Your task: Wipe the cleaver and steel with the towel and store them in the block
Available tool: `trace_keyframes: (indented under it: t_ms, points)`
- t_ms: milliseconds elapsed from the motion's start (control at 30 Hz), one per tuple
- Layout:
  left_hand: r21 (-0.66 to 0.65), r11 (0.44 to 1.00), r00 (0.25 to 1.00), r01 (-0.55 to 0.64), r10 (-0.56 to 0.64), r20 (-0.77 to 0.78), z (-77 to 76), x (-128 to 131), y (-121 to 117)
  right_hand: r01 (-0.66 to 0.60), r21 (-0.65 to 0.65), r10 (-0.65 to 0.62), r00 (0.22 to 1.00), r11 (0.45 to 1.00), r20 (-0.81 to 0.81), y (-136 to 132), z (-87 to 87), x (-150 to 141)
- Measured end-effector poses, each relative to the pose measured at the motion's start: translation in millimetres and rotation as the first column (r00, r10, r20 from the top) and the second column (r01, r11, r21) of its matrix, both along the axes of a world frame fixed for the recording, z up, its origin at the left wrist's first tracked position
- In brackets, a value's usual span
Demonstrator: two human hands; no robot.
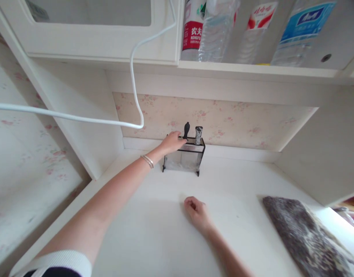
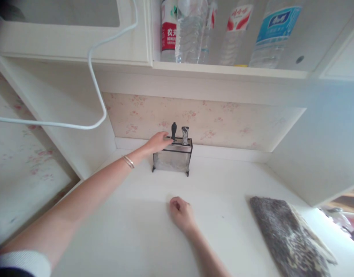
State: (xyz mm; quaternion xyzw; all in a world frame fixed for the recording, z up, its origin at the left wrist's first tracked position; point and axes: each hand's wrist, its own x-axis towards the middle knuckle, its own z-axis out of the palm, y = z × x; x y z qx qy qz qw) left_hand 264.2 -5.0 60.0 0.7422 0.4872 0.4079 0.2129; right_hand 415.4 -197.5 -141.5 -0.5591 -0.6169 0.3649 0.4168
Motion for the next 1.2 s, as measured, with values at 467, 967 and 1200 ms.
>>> trace_keyframes:
  t_ms: [467, 967, 1200]
  points:
    - [0.081, 0.995, 0.995, -0.056, 0.049, 0.087, 56.3, 34, 35, -0.067, 0.127, 0.034, 0.97, 0.99, 0.242, 0, -7.9, 7]
    - [0.438, 0.898, 0.977, -0.037, -0.06, 0.205, 126.6, 3, -1, -0.082, 0.119, 0.053, 0.973, 0.99, 0.225, -2, -2.5, 6]
    - [0.654, 0.756, 0.999, -0.032, 0.0, 0.048, 79.4, -48, -72, -0.086, 0.115, 0.055, 0.967, 0.99, 0.249, -2, -1.8, 6]
